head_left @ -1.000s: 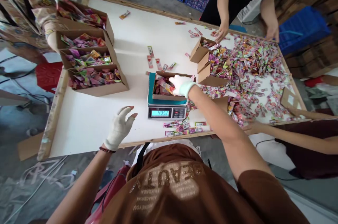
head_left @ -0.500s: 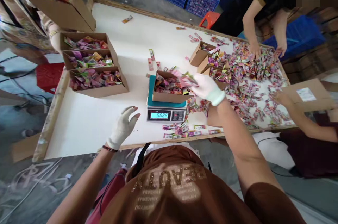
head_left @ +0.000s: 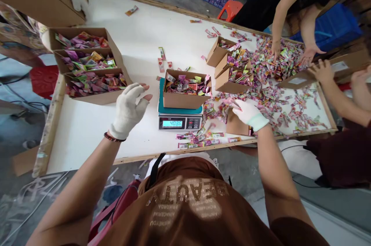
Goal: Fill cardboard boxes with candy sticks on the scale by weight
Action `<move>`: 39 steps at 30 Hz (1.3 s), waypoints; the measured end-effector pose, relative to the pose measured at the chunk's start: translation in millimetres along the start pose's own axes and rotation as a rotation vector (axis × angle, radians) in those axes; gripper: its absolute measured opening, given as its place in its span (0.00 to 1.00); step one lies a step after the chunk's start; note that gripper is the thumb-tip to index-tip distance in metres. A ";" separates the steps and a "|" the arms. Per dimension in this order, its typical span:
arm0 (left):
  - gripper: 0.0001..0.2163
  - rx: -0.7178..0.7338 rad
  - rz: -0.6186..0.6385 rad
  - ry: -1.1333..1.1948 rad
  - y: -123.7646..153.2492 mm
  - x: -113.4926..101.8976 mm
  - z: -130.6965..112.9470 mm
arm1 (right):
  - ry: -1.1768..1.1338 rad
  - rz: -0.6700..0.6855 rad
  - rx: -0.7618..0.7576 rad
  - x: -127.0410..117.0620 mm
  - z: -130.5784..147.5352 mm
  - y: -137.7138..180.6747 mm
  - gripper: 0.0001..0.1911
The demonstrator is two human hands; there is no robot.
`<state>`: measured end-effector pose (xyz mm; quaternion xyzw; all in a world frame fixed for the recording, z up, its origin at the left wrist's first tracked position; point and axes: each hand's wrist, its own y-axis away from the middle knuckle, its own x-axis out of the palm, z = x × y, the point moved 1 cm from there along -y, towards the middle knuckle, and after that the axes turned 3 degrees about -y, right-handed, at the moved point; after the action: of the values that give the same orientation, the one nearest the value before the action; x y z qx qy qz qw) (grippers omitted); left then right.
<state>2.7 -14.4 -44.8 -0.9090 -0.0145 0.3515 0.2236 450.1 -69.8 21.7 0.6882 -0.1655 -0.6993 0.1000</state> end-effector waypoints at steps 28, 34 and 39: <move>0.17 0.036 0.879 -0.513 -24.6 115.5 -88.0 | 0.096 -0.179 -0.147 -26.1 123.7 -54.5 0.18; 0.19 0.060 0.879 -0.510 -20.2 106.5 -94.0 | 0.037 -0.223 -0.084 -21.8 112.5 -74.0 0.17; 0.20 0.051 0.876 -0.503 -19.0 102.8 -96.6 | -0.309 -0.382 -0.166 -27.5 84.3 -56.9 0.12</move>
<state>145.0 -16.7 -38.8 -0.7111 0.3236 0.6206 0.0668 372.0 0.9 26.1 0.5812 0.0122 -0.8136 -0.0043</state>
